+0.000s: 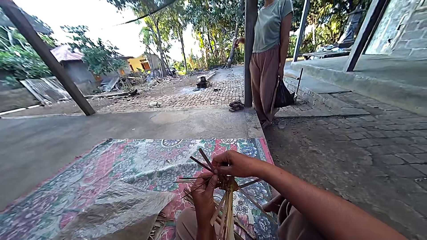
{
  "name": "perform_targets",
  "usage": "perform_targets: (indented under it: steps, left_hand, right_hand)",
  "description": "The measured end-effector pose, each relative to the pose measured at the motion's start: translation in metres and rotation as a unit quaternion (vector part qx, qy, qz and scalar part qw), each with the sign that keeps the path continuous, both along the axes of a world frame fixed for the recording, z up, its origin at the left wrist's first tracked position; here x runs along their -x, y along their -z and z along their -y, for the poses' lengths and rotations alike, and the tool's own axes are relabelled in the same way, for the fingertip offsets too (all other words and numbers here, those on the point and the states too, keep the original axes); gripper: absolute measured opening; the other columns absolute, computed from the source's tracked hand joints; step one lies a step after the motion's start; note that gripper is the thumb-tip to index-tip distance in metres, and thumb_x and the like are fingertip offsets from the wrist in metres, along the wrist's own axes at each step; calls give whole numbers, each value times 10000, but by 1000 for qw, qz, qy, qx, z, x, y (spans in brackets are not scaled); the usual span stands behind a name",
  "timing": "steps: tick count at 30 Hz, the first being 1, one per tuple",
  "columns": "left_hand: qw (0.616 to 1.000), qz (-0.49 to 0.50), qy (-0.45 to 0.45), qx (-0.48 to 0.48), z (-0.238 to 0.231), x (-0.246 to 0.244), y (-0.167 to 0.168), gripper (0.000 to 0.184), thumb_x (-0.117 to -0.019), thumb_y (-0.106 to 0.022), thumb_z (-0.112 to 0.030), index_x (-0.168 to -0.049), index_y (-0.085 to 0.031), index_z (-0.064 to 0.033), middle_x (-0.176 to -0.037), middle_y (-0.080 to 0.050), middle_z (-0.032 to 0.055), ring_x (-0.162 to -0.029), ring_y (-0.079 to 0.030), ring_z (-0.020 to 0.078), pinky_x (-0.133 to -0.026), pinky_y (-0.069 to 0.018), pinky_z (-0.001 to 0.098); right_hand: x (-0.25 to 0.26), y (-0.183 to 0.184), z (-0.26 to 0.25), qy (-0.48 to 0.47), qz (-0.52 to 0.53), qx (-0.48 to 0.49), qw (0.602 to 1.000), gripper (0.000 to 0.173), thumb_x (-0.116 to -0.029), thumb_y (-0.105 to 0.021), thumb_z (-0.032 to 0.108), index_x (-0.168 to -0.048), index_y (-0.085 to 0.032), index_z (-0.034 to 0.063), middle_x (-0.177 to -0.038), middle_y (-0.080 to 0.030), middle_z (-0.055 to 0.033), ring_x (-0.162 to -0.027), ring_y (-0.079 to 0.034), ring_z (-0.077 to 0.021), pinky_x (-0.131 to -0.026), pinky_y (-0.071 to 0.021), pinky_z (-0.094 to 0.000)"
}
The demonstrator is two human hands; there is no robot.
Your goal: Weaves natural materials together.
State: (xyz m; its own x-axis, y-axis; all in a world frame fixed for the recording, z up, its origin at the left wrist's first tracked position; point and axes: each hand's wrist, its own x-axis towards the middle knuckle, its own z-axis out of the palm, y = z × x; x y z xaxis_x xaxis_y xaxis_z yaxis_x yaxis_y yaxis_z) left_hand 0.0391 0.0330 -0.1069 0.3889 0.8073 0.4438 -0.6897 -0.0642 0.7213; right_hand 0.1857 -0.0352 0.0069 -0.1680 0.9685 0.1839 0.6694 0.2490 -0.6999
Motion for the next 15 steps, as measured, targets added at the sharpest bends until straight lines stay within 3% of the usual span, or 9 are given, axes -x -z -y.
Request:
perform_targets:
  steps: [4,8,12,15]
  left_hand:
    - [1000,-11,14,7,4,0,1,117,-881,-655,96,-955,-698,16,-806,-742,59,-669,-706,102,-658,-620,260]
    - [999,-29,-20,-26,6,-1,0,131,-881,-656,89,-987,-690,21,-824,-738,40,-663,-699,92,-639,-619,257]
    - [996,-8,-70,-59,10,-6,-2,96,-906,-641,45,-995,-668,20,-841,-727,36,-676,-689,82,-633,-601,231]
    - [998,9,-67,-19,15,-9,-6,91,-917,-613,52,-989,-658,19,-821,-716,45,-669,-688,93,-641,-606,242]
  right_hand:
    - [7,-1,3,39,21,2,999,174,-1000,-571,96,-869,-595,-15,-718,-499,-46,-645,-461,-102,-613,-388,-288]
    - [7,3,4,74,20,-9,997,173,-987,-621,123,-871,-636,-5,-715,-545,-43,-651,-495,-105,-626,-418,-313]
    - [3,3,6,58,-74,-1,996,176,-987,-660,109,-851,-629,2,-718,-554,11,-647,-502,-19,-634,-433,-208]
    - [1,4,9,48,-120,-3,992,190,-1003,-640,111,-837,-606,26,-704,-525,34,-639,-495,-13,-621,-426,-194]
